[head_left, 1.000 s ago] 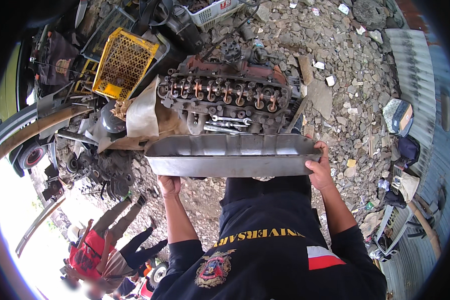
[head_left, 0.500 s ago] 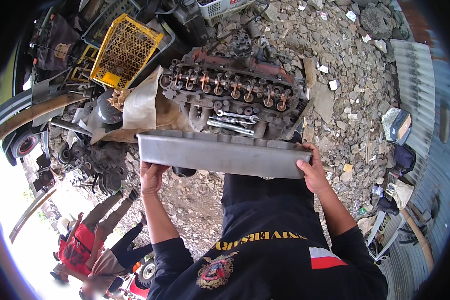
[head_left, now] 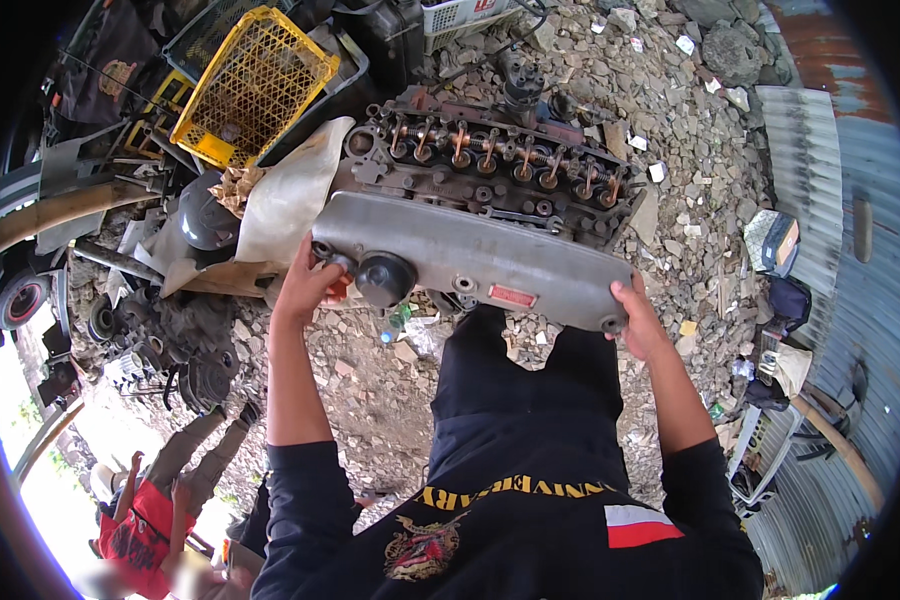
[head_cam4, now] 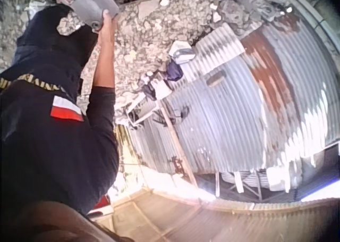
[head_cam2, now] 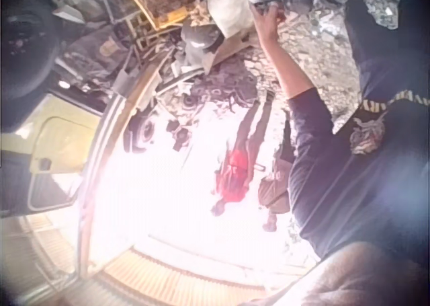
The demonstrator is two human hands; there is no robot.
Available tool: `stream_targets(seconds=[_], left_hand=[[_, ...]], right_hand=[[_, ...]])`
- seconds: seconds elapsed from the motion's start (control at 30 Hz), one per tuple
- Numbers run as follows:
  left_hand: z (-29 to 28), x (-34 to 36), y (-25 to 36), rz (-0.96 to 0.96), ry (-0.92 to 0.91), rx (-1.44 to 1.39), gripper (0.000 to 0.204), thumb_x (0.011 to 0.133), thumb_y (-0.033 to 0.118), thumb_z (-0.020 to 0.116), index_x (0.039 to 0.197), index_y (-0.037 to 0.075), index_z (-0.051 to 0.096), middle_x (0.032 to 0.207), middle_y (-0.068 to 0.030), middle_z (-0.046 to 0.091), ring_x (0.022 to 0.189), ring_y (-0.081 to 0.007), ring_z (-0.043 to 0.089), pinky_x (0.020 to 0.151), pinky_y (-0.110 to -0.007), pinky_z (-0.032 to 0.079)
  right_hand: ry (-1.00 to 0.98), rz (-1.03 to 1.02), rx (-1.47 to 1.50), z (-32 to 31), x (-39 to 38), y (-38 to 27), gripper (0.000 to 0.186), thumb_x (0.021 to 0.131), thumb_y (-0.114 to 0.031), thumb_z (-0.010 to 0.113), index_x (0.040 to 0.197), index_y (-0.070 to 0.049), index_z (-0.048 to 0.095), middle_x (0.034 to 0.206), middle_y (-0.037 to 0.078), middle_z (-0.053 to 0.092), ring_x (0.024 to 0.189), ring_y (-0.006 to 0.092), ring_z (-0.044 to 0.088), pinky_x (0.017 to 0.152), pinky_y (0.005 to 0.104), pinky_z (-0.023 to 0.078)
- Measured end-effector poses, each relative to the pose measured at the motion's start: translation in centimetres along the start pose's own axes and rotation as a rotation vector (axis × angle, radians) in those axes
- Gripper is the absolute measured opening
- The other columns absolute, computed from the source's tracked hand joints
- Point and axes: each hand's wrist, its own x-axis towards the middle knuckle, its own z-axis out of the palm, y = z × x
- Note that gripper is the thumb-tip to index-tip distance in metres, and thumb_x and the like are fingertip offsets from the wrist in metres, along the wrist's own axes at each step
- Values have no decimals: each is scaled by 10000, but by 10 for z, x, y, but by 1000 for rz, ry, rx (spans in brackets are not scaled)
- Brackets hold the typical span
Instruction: The person uses a wrench to unscrew bolts from an engine's valve cover and then lifts the cover off by hand.
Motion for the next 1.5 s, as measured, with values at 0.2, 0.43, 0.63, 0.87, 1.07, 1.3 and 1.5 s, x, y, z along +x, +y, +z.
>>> stream_targets(seconds=[0.2, 0.43, 0.63, 0.87, 1.07, 1.3, 1.5], left_hand=[[8, 50, -3, 66, 0, 69, 276, 793, 82, 594, 1045, -15, 539, 669, -79, 631, 529, -140, 590, 461, -262, 455], [19, 75, 13, 44, 79, 221, 224, 782, 160, 611, 906, -23, 572, 653, -94, 624, 542, -164, 594, 496, -303, 471], [11, 85, 28, -4, 16, 431, 255, 812, 225, 594, 940, 6, 624, 720, -73, 652, 623, -155, 621, 556, -292, 485], [8, 74, 53, -96, 34, 536, 404, 778, 364, 631, 965, 9, 677, 829, -86, 675, 723, -172, 624, 657, -296, 494], [17, 69, 84, -123, 15, 648, 458, 796, 449, 574, 1009, 49, 639, 790, -53, 640, 612, -122, 548, 485, -279, 383], [34, 79, 71, -40, 19, 474, 345, 781, 311, 619, 941, 6, 641, 697, -72, 642, 606, -156, 605, 542, -286, 468], [40, 96, 45, 34, 109, 462, 349, 793, 291, 635, 954, -18, 640, 703, -71, 647, 644, -158, 602, 612, -286, 471]], right_hand=[[114, 141, -122, 3, 37, -43, 647, 844, -680, 494, 1304, -230, 426, 1110, 20, 536, 862, 152, 516, 566, 307, 373], [118, 276, -80, -12, 75, -43, 630, 796, -745, 511, 1057, -173, 548, 772, 34, 582, 656, 186, 517, 566, 319, 351], [-7, 286, -56, -23, 77, -32, 663, 820, -760, 466, 1048, -146, 574, 770, 56, 646, 621, 205, 595, 486, 295, 346], [-66, 288, -75, -22, 71, -48, 674, 873, -737, 398, 980, -109, 620, 669, 67, 639, 499, 166, 573, 374, 256, 359], [-54, 237, -65, -29, 64, -67, 724, 862, -756, 396, 955, -75, 620, 663, 89, 635, 496, 174, 568, 398, 270, 390], [108, 164, -24, -28, 80, -61, 700, 860, -741, 419, 992, -75, 588, 659, 80, 583, 491, 185, 528, 416, 299, 371], [92, 195, -46, -32, 96, -41, 692, 860, -724, 433, 1000, -62, 579, 660, 85, 580, 491, 181, 524, 407, 287, 345]])
